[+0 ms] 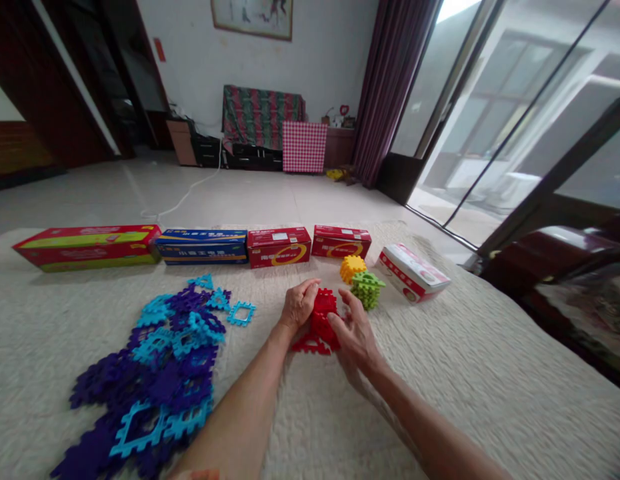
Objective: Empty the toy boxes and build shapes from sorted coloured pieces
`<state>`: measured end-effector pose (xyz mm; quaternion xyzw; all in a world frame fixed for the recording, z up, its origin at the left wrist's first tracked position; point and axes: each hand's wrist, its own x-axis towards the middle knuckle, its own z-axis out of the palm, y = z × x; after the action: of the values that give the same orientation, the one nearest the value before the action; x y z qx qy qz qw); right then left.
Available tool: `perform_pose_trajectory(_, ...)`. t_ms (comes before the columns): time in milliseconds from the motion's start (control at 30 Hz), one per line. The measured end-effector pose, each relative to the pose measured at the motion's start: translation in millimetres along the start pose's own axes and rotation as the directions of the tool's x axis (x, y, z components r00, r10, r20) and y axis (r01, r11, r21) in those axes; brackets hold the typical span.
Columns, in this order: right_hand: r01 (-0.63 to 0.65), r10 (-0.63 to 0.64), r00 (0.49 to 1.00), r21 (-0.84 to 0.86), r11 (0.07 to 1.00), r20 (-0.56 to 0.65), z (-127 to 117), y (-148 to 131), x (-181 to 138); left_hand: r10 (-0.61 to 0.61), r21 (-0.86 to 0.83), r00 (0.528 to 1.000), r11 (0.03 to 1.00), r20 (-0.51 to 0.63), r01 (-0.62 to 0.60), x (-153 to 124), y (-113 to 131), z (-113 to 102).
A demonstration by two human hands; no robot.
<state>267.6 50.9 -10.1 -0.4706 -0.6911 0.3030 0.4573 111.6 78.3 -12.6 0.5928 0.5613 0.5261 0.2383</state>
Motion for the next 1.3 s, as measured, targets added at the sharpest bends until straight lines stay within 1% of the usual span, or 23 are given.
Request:
perform_pose_trajectory(100, 0.039, -0.040, 0.994, 0.018, 0.999, 0.099, 2.4, 0.6, 27.2, -0.019, 0.001, 0.999, 1.000, -0.040, 0.019, 1.2, -0.3, 0.9)
perform_pose_trajectory(200, 0.052, -0.053, 0.983, 0.007, 0.999, 0.178, 4.5, 3.0, 40.9, -0.042, 0.039, 0.995, 0.998, -0.091, 0.046, 2.1, -0.9, 1.9)
perform_pose_trajectory(333, 0.091, -0.089, 0.974, 0.000, 0.996, 0.210, 2.2, 9.2, 38.8, -0.046, 0.074, 0.997, 0.996, -0.063, 0.050, 2.6, -1.9, 2.0)
perform_pose_trajectory(500, 0.134, -0.138, 0.952, 0.033, 0.990, 0.272, -3.3, 11.6, 34.5, -0.053, 0.028, 0.998, 0.998, -0.023, 0.054, 3.1, -3.3, -0.7)
perform_pose_trajectory(567, 0.161, -0.166, 0.936, 0.042, 0.986, 0.310, -4.4, 9.0, 33.7, -0.055, -0.006, 0.998, 0.998, -0.015, 0.055, 3.4, -3.5, -1.9)
perform_pose_trajectory(633, 0.178, -0.186, 0.920, 0.057, 0.982, 0.346, -5.6, 5.5, 32.6, -0.089, -0.075, 0.996, 0.993, -0.024, 0.087, 3.9, -3.1, -3.3)
perform_pose_trajectory(700, 0.182, -0.192, 0.905, 0.062, 0.981, 0.380, -7.7, 2.1, 31.3, -0.162, -0.176, 0.984, 0.973, -0.068, 0.148, 4.8, -2.5, -4.7)
perform_pose_trajectory(767, 0.192, -0.198, 0.884, 0.059, 0.980, 0.424, -11.6, -0.5, 30.8, -0.244, -0.274, 0.960, 0.941, -0.137, 0.199, 6.1, -2.0, -5.9)
perform_pose_trajectory(867, 0.207, -0.221, 0.839, 0.084, 0.975, 0.498, -19.8, -2.2, 33.3, -0.300, -0.355, 0.930, 0.910, -0.212, 0.213, 8.7, -2.3, -6.7)
perform_pose_trajectory(967, 0.199, -0.236, 0.786, 0.127, 0.972, 0.571, -26.4, -2.4, 38.9, -0.317, -0.396, 0.922, 0.893, -0.222, 0.212, 11.0, -3.8, -6.5)
perform_pose_trajectory(1033, 0.221, -0.262, 0.745, 0.143, 0.965, 0.614, -27.7, -3.0, 42.1, -0.325, -0.411, 0.919, 0.886, -0.223, 0.214, 11.6, -4.7, -6.2)
perform_pose_trajectory(1100, 0.255, -0.287, 0.717, 0.144, 0.956, 0.635, -26.7, -4.4, 43.9, -0.327, -0.418, 0.919, 0.883, -0.222, 0.213, 11.6, -5.0, -5.9)
perform_pose_trajectory(1133, 0.265, -0.292, 0.713, 0.140, 0.954, 0.637, -25.7, -5.3, 44.3, -0.327, -0.420, 0.920, 0.882, -0.218, 0.214, 11.3, -5.0, -5.8)
perform_pose_trajectory(1200, 0.270, -0.295, 0.721, 0.138, 0.953, 0.627, -24.0, -6.7, 44.6, -0.326, -0.416, 0.923, 0.883, -0.205, 0.219, 10.8, -4.6, -5.8)
perform_pose_trajectory(1300, 0.248, -0.290, 0.722, 0.156, 0.956, 0.628, -23.6, -8.3, 45.2, -0.324, -0.403, 0.926, 0.887, -0.194, 0.225, 10.8, -4.4, -5.8)
